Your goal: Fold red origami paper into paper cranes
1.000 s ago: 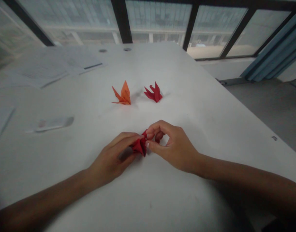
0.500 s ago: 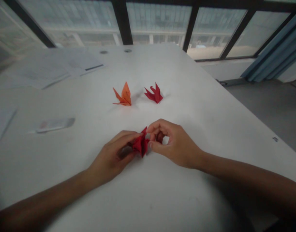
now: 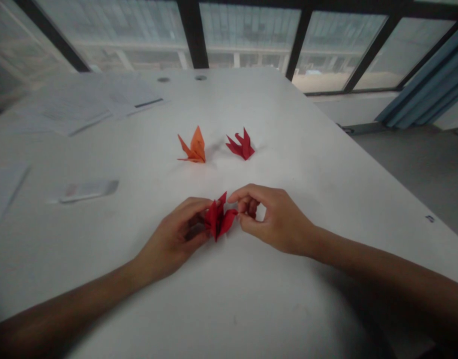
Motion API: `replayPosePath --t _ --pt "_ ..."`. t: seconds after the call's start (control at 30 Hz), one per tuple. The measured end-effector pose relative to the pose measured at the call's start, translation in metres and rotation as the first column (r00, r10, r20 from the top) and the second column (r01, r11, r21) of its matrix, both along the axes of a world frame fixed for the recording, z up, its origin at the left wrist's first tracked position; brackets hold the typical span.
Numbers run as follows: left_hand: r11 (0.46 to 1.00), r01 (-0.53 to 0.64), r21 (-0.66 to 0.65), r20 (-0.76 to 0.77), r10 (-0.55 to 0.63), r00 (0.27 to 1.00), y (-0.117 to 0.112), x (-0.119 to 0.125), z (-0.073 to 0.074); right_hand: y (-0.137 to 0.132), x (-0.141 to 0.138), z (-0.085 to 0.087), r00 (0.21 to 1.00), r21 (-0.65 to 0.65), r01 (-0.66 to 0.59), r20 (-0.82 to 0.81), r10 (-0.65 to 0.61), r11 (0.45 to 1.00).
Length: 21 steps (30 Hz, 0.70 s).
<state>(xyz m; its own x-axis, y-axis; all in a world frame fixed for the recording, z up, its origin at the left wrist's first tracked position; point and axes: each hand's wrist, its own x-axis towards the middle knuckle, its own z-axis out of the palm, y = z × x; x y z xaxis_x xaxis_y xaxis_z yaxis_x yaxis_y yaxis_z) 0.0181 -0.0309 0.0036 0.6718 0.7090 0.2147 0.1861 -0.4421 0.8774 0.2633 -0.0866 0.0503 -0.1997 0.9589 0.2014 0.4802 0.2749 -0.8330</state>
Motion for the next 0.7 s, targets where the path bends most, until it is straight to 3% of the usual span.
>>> replayPosePath --t 0.17,0.47,0.7 --pt "1.000 0.002 0.021 -0.027 -0.001 1.000 0.000 -0.001 0.000 0.001 0.000 -0.004 1.000 0.014 0.002 0.011 -0.002 1.000" --pt "0.999 0.027 -0.041 0.023 -0.026 0.999 -0.001 0.000 0.003 -0.004 -0.001 -0.014 0.986 -0.151 -0.041 -0.164 0.016 0.988" --pt "0.997 0.013 -0.073 0.055 -0.009 0.998 -0.002 0.001 0.003 -0.007 -0.012 -0.020 0.981 -0.258 0.040 -0.171 -0.087 0.965"
